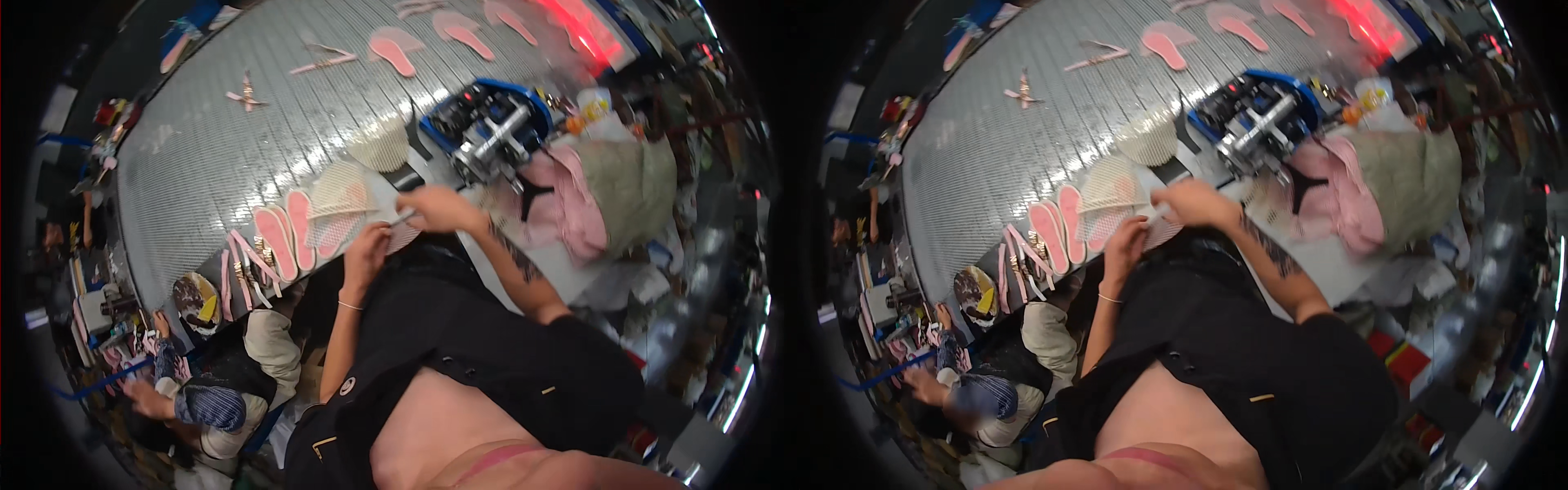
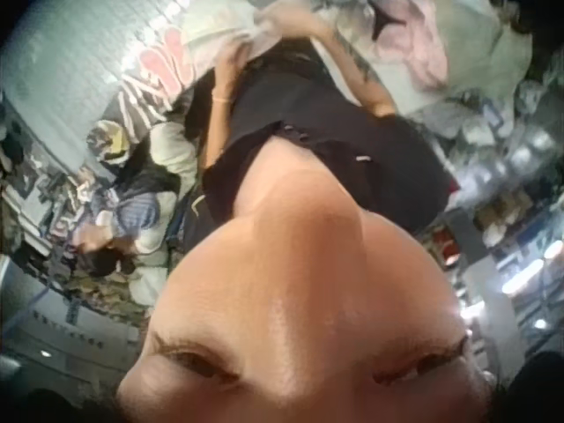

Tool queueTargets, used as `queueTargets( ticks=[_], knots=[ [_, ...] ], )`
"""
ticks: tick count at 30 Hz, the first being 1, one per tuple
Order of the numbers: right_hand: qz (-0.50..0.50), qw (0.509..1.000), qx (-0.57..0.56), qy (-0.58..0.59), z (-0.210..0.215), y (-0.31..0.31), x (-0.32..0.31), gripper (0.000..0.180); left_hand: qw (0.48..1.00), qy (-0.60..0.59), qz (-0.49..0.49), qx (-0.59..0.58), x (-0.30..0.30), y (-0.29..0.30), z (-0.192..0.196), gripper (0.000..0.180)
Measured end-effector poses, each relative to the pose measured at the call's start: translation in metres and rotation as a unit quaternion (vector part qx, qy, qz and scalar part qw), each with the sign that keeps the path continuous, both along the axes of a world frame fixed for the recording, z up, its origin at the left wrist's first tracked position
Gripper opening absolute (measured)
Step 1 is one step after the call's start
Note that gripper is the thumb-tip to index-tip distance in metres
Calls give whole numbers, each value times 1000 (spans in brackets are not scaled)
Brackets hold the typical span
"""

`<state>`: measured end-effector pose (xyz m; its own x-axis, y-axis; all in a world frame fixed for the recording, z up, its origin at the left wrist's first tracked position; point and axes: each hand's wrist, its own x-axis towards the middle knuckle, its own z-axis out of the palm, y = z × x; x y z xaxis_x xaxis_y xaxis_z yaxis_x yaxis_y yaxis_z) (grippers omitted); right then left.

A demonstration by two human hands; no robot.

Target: The person assembles footwear by hand in a factory setting. They pick up pink insoles and white mesh fabric pieces, align them, and press them together to form a single unit. The person handles the materials one at a time, repeatedly picking up components from a pile and placing the finished assembly onto a nearby table.

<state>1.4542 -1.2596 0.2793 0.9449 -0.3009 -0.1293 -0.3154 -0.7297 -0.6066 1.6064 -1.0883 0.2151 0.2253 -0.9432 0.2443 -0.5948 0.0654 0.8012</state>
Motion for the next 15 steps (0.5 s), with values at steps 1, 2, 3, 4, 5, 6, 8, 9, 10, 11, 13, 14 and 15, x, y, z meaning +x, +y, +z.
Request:
queueTargets(
  ticks=[1,2,3,4,5,6,8,9,10,11,13,14,15],
  knots=[
    [-22,998,16,-59,-7,-15,7,31,998,34,30,37,3,7,-5,14],
    [-43,992,29,-117,-12,-32,11,37,993,67,61,73,8,14,-10,14],
    [-100,981,-35,-163,-24,-55,15,42,985,129,95,57,11,18,-15,14],
    [-156,961,-103,-206,-34,-80,18,47,972,190,129,39,14,20,-19,15],
    [-215,961,-98,-142,-30,-103,22,51,954,250,167,25,18,23,-22,16],
    [-271,955,-94,-78,-27,-126,25,56,957,217,190,19,24,27,-22,17],
    [-362,897,-250,-36,-53,-163,24,69,961,157,228,5,32,25,-20,20],
    [-404,874,-271,-2,-62,-172,27,76,952,178,249,24,36,27,-14,21],
    [-443,848,-290,30,-70,-179,33,82,949,184,257,24,43,30,-15,21],
    [-464,843,-258,81,-77,-185,39,92,945,189,267,23,52,34,-18,21],
    [-486,828,-250,127,-87,-185,50,95,932,216,290,-3,68,41,-28,21],
    [-495,819,-247,150,-88,-185,58,97,927,225,299,-4,76,46,-33,21],
    [-490,817,-252,173,-88,-183,62,100,922,235,307,-6,84,53,-37,21]
  ],
)
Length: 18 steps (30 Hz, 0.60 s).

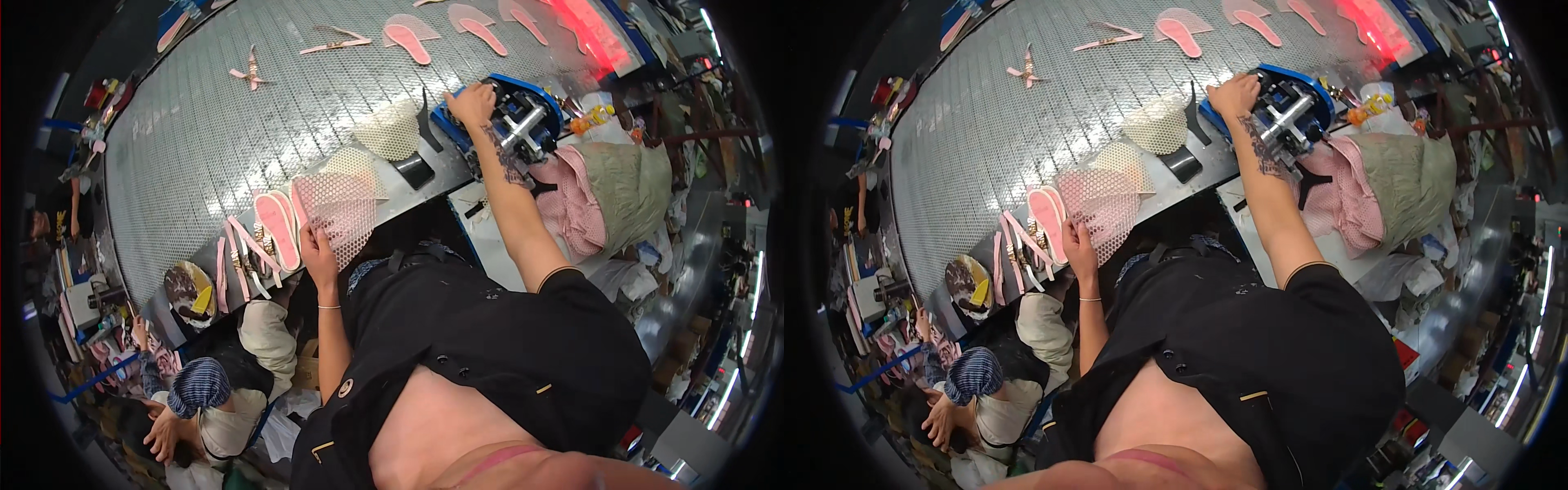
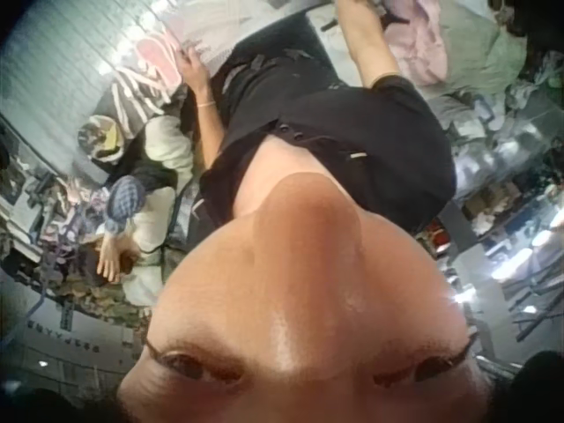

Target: The person assembles footwear by hand in a factory setting. They pick up pink insoles and white mesh fabric pieces, align them, and press them together to form a single unit. The person handles the materials one at a time, repeatedly picking up components from a pile and placing the finished assembly onto a nearby table.

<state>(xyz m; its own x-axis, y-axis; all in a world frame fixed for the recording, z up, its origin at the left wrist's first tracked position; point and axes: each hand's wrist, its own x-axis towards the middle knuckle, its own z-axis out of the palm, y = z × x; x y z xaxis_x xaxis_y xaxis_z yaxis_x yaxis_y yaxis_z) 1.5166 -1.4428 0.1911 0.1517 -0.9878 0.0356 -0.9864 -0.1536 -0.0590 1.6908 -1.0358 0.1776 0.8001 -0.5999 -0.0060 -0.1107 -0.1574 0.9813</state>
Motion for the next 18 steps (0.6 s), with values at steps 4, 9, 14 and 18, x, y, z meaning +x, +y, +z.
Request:
queueTargets(
  ticks=[4,9,14,18],
  knots=[
    [-32,995,-93,-8,-20,6,3,100,999,40,24,-20,15,10,-8,19],
    [-118,979,-89,-138,-42,-1,17,103,996,78,45,-20,38,21,-16,22],
    [-204,942,-58,-259,-38,-9,34,104,993,100,43,-51,70,31,-37,24],
    [-173,964,-94,-181,-49,0,28,102,989,125,48,-65,85,35,-46,26]
  ],
)
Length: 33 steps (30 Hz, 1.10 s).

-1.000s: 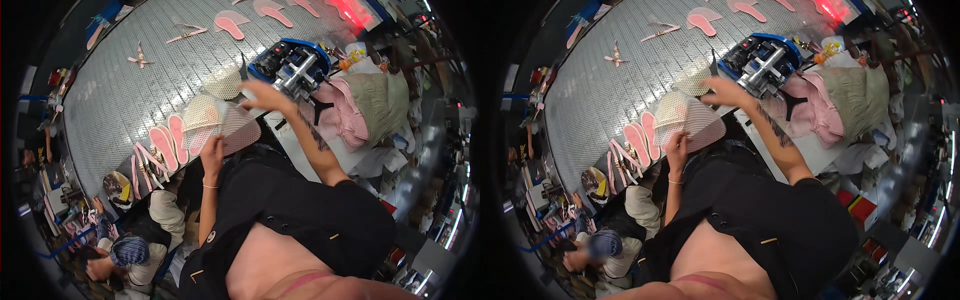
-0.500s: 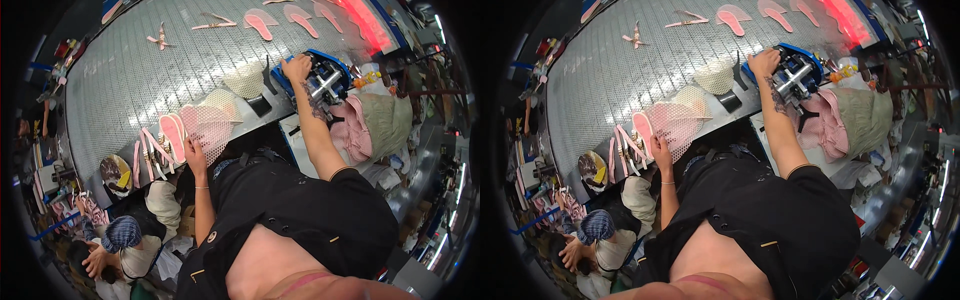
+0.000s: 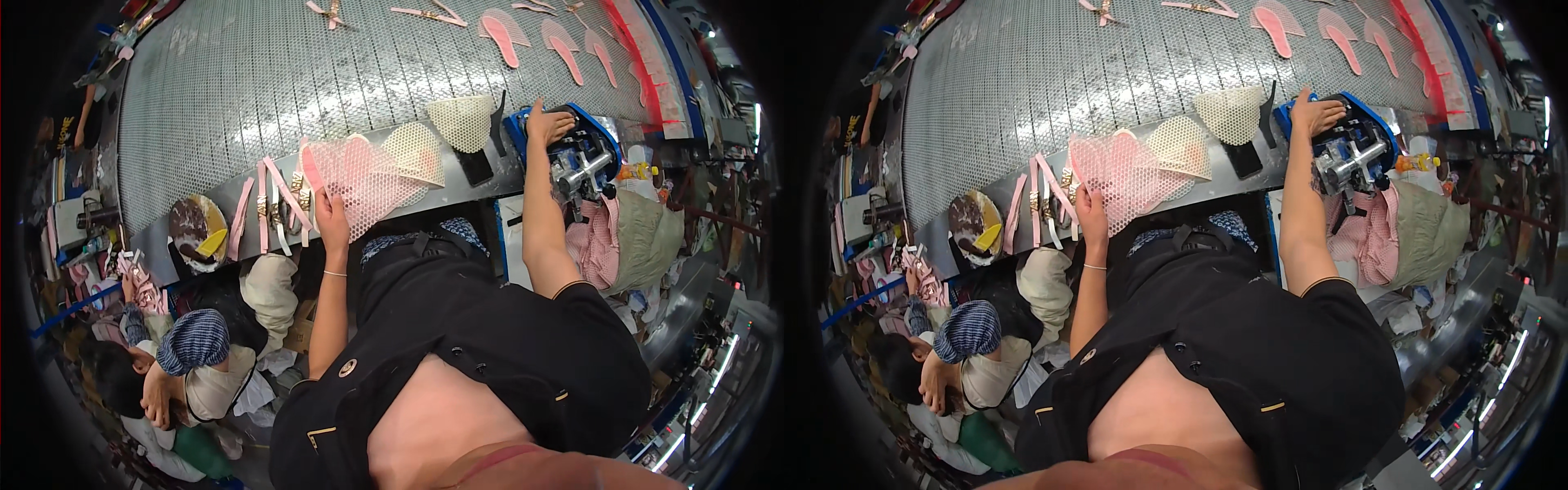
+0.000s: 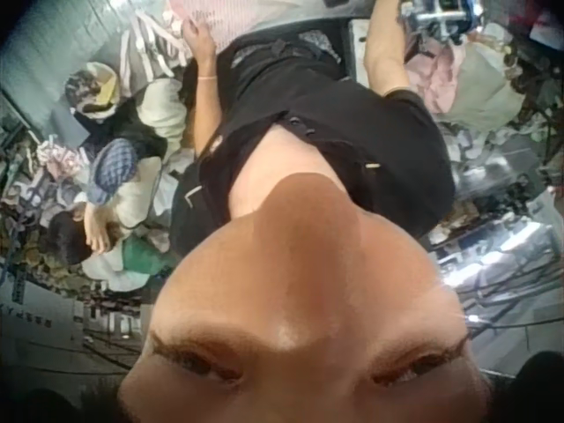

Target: The person assembles footwear by hand in a factory setting. They pick up pink insoles and white mesh fabric pieces, align them, and press them together to form a single unit. The person handles the materials one at a time, repeatedly picking up components from a pile and placing the finished assembly onto a nearby table.

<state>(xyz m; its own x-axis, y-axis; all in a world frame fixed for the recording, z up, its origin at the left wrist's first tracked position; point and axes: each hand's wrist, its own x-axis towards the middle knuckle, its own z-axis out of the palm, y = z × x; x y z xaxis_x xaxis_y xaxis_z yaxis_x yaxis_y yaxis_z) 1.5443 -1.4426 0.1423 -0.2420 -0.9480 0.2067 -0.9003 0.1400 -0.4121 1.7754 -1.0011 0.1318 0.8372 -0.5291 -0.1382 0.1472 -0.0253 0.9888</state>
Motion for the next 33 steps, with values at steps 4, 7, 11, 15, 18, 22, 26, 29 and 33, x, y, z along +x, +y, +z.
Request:
queueTargets(
  ticks=[4,7,11,15,18,22,26,29,33],
  knots=[
    [76,989,-53,114,-3,26,-5,92,999,33,11,20,5,0,1,27],
    [224,948,-130,184,-23,66,10,89,996,82,38,18,5,-6,8,27],
    [486,873,2,35,-57,125,50,80,992,83,96,13,0,-14,21,28],
    [441,881,-1,172,-101,138,56,71,987,47,149,29,-10,-7,33,25],
    [456,865,13,209,-92,138,65,63,974,23,211,80,-33,11,33,21],
    [505,852,26,132,-86,132,41,47,950,-8,271,154,-62,21,25,17],
    [489,868,-5,88,-71,112,38,34,949,20,263,172,-79,17,4,20],
    [492,855,4,-164,-40,95,56,30,953,3,285,105,-70,8,-5,25],
    [377,664,218,-607,42,108,77,31,949,-54,279,136,-44,-2,0,30]
  ],
)
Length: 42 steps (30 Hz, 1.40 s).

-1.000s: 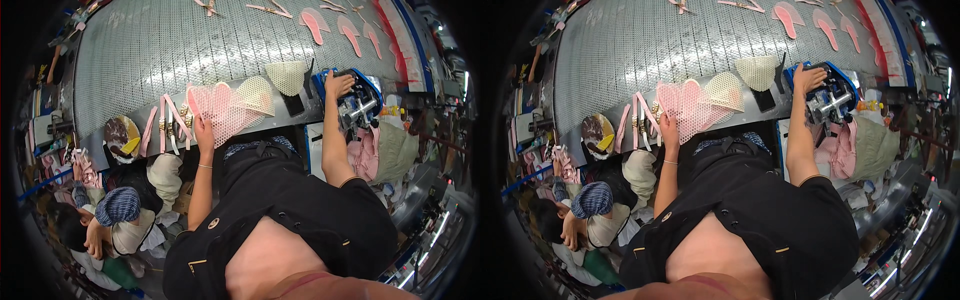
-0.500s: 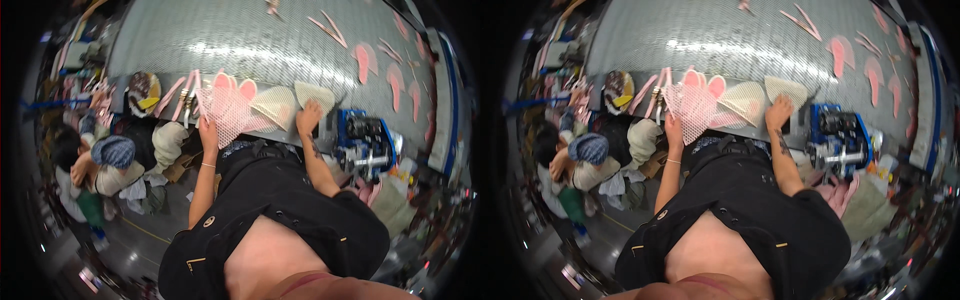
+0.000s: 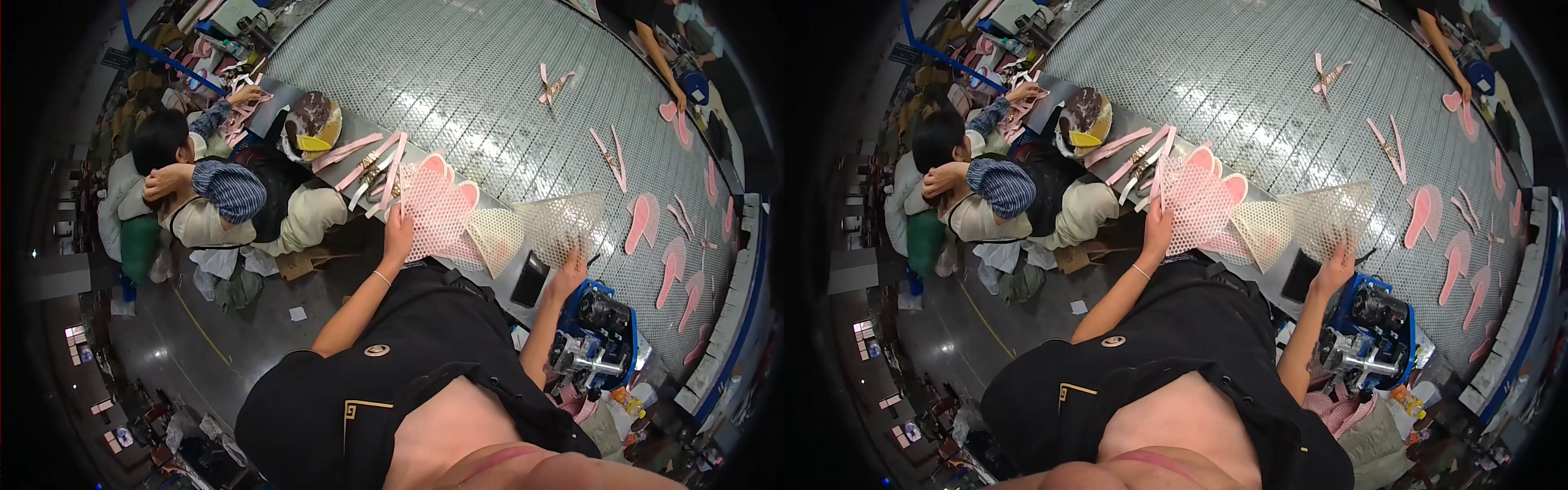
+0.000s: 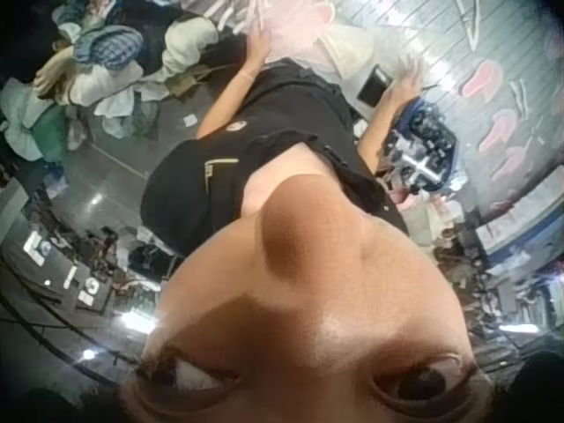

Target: The person assembles footwear by hand in a factory setting. They pick up pink insoles and white mesh fabric pieces, align them, and press them together to form a single unit. The person handles the materials one at a time, repeatedly picking up components from a pile and placing the finished assembly onto a nearby table.

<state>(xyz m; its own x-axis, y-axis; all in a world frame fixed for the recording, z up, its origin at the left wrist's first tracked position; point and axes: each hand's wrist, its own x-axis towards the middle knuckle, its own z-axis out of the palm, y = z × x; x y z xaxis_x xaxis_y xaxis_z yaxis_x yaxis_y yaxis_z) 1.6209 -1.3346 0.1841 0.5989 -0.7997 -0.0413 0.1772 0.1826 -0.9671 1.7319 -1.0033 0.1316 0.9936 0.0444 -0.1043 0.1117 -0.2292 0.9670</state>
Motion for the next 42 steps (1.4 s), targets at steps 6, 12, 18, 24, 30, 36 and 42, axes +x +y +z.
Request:
queueTargets(
  ticks=[6,12,18,24,30,36,42],
  knots=[
    [32,987,82,132,-94,10,5,31,992,-19,51,-111,59,19,-10,29],
    [3,969,188,163,-157,11,-9,27,971,-16,80,-225,80,46,1,29],
    [2,970,230,76,-120,18,-13,26,957,51,124,-258,70,65,-11,26],
    [72,936,107,326,-127,22,-24,30,955,82,138,-248,50,72,-14,24],
    [66,796,-346,492,-113,60,-22,73,947,68,215,-228,41,99,-17,22],
    [194,703,-567,382,-89,102,2,92,943,49,235,-233,43,124,-13,18],
    [241,639,-601,415,-121,110,5,78,942,61,218,-247,37,121,-8,18]
  ],
)
